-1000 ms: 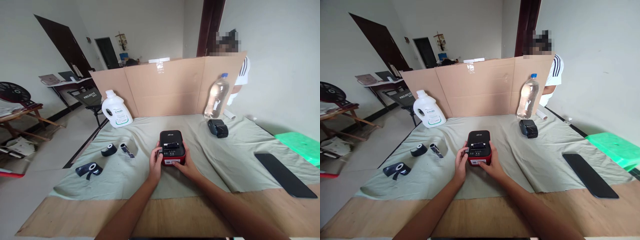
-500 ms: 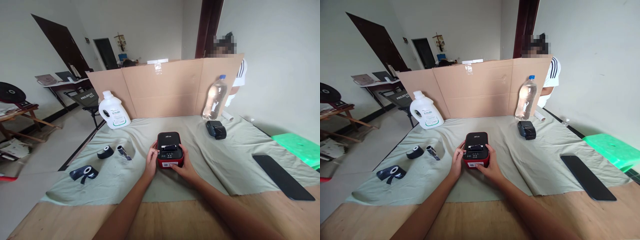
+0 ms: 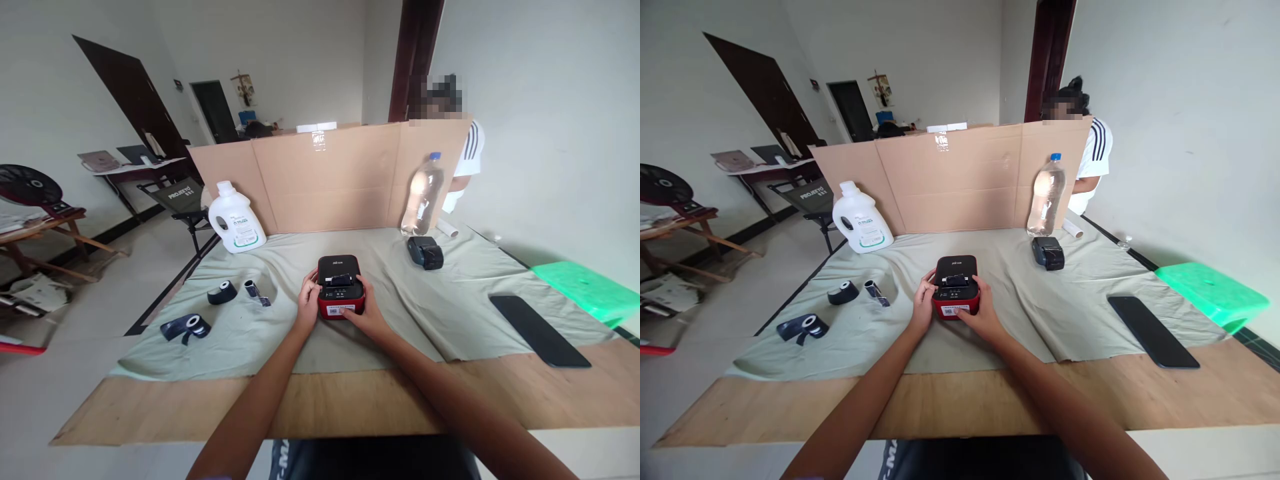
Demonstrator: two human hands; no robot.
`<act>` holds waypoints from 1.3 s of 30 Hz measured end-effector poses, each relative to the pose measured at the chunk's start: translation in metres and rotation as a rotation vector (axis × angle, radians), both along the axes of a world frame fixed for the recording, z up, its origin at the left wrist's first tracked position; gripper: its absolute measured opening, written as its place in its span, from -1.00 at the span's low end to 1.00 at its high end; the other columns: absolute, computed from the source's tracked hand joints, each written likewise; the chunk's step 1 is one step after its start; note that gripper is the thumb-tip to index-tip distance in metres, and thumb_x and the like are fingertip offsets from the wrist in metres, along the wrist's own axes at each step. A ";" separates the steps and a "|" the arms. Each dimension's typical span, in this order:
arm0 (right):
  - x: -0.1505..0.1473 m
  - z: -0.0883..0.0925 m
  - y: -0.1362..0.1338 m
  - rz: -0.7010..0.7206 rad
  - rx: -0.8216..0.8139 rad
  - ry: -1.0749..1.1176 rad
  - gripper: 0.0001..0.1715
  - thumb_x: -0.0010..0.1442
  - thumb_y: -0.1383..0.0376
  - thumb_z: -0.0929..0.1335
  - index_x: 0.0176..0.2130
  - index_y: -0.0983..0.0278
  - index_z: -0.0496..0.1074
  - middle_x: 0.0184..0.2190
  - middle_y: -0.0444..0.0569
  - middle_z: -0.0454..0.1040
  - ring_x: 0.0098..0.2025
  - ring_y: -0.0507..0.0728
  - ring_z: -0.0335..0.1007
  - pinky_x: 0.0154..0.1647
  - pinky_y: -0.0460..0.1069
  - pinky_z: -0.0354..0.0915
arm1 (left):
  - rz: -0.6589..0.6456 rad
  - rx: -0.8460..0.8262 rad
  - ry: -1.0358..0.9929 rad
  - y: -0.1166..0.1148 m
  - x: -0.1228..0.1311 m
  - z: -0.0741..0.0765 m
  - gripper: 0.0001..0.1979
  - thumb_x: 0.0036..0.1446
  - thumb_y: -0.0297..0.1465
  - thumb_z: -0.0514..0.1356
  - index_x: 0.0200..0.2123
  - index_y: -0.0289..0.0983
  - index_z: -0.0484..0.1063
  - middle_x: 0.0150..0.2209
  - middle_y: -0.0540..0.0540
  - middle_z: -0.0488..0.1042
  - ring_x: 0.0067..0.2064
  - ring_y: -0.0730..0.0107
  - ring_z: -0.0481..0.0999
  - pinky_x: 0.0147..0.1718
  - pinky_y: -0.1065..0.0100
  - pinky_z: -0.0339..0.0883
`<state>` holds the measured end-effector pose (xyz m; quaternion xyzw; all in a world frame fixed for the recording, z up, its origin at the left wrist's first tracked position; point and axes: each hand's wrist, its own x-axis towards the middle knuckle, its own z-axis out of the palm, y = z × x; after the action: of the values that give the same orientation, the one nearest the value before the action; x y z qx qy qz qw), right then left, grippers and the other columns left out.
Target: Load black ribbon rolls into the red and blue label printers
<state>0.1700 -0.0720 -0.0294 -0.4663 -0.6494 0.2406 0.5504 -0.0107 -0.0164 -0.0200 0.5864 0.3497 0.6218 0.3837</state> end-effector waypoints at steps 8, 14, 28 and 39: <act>0.001 -0.004 0.004 -0.008 0.057 -0.022 0.04 0.03 0.17 0.49 0.34 0.08 -0.02 0.29 0.09 0.12 0.33 0.30 0.11 0.38 0.30 0.06 | -0.008 0.082 0.043 0.000 -0.001 0.000 -0.76 0.26 -0.33 0.04 -0.46 -0.24 0.30 0.23 -0.15 0.34 0.25 0.22 0.35 0.29 0.11 0.13; 0.003 -0.009 0.007 -0.005 0.062 -0.029 0.11 0.05 0.15 0.48 0.39 0.05 -0.10 0.34 0.09 0.08 0.36 0.32 0.07 0.38 0.36 0.03 | 0.057 0.126 0.059 -0.011 -0.004 0.001 -0.72 0.33 -0.24 0.05 -0.32 -0.24 0.46 0.17 -0.18 0.41 0.21 0.20 0.39 0.25 0.11 0.20; 0.005 -0.009 0.006 -0.003 0.015 -0.046 0.19 0.08 0.06 0.48 0.44 0.10 -0.19 0.39 0.11 0.05 0.42 0.31 -0.02 0.41 0.34 -0.02 | 0.033 0.051 0.095 -0.020 -0.011 0.004 -0.67 0.33 -0.20 0.08 -0.11 -0.24 0.56 0.08 -0.18 0.54 0.16 0.14 0.50 0.22 0.08 0.29; 0.030 0.066 0.038 -0.057 0.048 -0.221 -0.61 0.34 0.14 0.22 -0.09 0.20 0.56 -0.04 0.05 0.57 0.01 0.21 0.48 0.09 0.13 0.36 | 0.023 0.042 0.065 -0.019 -0.010 0.005 -0.63 0.33 -0.22 0.09 0.08 -0.25 0.49 0.06 -0.21 0.55 0.11 0.16 0.53 0.17 0.11 0.37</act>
<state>0.1995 -0.0343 0.0368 -0.4949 -0.6983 0.1564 0.4930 -0.0209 -0.0355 -0.0155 0.6100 0.3555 0.6142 0.3525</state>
